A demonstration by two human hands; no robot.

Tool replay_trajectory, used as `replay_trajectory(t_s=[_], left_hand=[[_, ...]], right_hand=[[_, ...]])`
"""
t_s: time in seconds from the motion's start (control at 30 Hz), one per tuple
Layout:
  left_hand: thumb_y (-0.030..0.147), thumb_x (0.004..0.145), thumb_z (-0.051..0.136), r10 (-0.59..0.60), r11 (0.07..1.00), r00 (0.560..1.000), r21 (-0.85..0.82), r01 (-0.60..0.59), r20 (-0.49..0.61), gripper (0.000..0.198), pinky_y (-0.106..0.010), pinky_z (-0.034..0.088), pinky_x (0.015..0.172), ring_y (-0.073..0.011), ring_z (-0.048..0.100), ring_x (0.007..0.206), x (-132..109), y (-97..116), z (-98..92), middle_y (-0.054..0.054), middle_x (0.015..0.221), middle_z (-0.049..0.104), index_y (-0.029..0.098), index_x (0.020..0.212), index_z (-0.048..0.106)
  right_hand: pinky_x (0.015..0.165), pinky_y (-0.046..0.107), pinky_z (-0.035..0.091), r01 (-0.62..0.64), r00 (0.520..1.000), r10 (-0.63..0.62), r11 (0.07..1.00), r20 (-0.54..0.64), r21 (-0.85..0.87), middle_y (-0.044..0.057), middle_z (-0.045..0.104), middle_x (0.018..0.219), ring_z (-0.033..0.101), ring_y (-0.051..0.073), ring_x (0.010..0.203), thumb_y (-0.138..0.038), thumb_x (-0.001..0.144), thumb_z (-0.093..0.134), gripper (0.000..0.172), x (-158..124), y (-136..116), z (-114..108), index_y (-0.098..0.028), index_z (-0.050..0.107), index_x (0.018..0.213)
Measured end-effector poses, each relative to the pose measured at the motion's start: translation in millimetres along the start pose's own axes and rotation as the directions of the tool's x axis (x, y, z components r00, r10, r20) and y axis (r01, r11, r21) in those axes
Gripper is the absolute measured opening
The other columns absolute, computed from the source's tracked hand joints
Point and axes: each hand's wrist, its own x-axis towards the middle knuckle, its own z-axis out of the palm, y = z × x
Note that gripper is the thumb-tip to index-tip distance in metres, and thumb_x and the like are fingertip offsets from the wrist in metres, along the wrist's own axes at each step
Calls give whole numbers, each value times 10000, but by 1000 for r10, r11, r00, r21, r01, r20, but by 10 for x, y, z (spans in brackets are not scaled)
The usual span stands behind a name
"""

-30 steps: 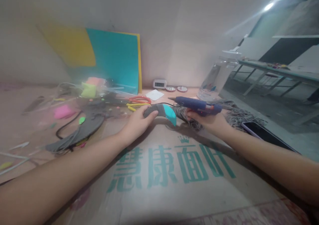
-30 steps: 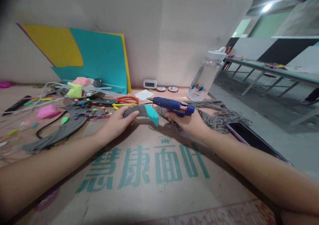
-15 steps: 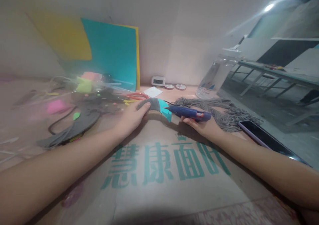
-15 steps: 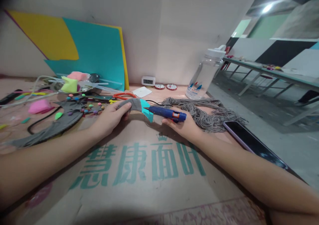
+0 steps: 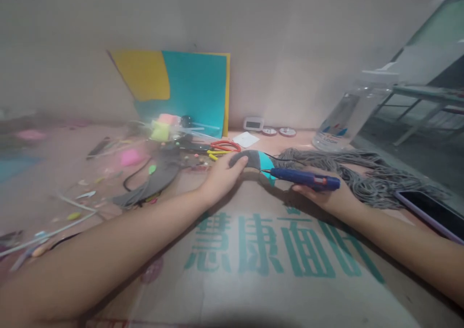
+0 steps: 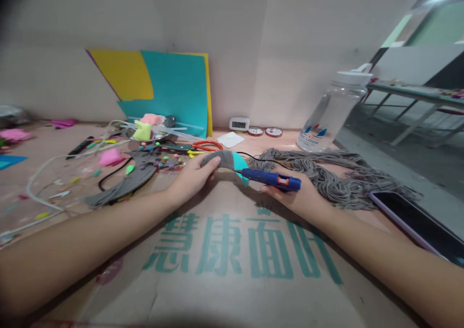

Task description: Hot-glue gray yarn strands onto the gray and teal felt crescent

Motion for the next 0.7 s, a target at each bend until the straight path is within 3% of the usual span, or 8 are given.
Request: replay_trajectory(t_s=[0.27,0.53,0.7], left_hand=[[343,893,541,40,999,999,-22,-40,-10,201,-281,476,763,-201,620,875,-13,-32,9,-29,822,665,173,928,642],[340,869,573,25,998,999,-51,-27,-24,221,-286,469,749,-198,606,839,-7,-34,18,-28,841,652,191,1017,643],[374,895,541,12,1000,1000,19,-11,-12,194,-268,437,705,-184,581,808,-20,-32,-1,-18,820,631,194,898,613]], right_hand=[[535,326,485,-21,998,17,997,-59,-78,31,638,641,596,204,578,-473,754,667,263,15,10,4,-223,593,722],[591,309,500,-30,998,32,999,62,-36,37,702,743,647,198,669,-412,800,655,196,-9,-65,-56,-216,668,791],[553,305,457,-33,999,34,996,14,-87,30,647,670,588,186,607,-385,776,679,189,-8,-55,-24,-207,624,742]])
